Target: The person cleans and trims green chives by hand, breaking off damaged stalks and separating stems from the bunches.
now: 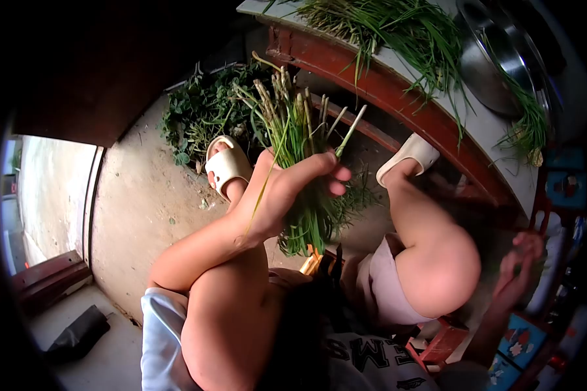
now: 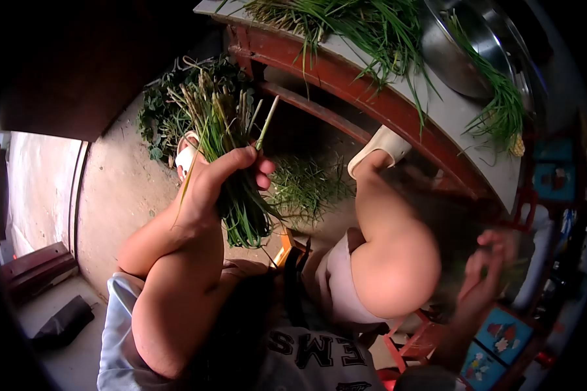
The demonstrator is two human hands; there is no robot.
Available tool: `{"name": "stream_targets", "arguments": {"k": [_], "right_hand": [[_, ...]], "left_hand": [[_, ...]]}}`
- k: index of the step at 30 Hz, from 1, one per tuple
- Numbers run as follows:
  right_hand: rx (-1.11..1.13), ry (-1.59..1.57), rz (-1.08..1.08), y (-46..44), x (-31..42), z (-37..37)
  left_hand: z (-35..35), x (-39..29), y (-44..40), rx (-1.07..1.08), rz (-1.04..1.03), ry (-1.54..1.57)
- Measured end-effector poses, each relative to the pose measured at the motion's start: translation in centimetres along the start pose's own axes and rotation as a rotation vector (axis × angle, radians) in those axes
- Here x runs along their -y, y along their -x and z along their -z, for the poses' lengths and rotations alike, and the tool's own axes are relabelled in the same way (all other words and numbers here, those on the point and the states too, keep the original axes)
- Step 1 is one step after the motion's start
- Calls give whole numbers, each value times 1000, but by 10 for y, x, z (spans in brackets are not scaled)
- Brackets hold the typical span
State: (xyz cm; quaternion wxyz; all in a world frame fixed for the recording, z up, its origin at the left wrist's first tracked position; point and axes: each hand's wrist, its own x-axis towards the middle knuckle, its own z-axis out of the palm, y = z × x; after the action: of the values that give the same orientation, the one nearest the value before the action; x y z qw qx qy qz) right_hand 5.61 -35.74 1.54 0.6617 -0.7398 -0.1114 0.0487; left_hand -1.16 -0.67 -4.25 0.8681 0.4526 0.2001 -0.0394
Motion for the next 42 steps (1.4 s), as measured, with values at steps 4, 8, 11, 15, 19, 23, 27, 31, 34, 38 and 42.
{"name": "stream_targets", "arguments": {"k": [4, 8, 11, 15, 19, 23, 27, 31, 34, 38, 42], "right_hand": [[365, 353, 315, -64, 29, -91], [672, 80, 128, -85, 30, -172], [799, -304, 167, -91, 25, -200], [591, -131, 314, -100, 27, -192], [297, -260, 308, -108, 11, -175], [326, -382, 114, -106, 21, -155], [380, -317, 143, -110, 30, -140], [385, -220, 227, -106, 32, -140], [334, -266, 198, -108, 32, -141], [13, -406, 157, -127, 30, -127], [-201, -586, 233, -150, 18, -108]], "left_hand": [[-16, -16, 11, -27, 26, 31], [-26, -26, 17, -6, -157, -111], [-33, -38, 18, 88, -159, -202], [-37, -36, 8, -17, -291, -63], [-37, -27, -1, -123, -360, 273], [-22, -35, 3, -396, -475, 142], [-8, -51, 27, -352, -578, -124], [-21, -45, 32, -370, -685, -284], [-11, -43, 24, -399, -685, -207], [17, -46, 10, -571, -705, -142], [49, -41, -7, -643, -723, -50]]}}
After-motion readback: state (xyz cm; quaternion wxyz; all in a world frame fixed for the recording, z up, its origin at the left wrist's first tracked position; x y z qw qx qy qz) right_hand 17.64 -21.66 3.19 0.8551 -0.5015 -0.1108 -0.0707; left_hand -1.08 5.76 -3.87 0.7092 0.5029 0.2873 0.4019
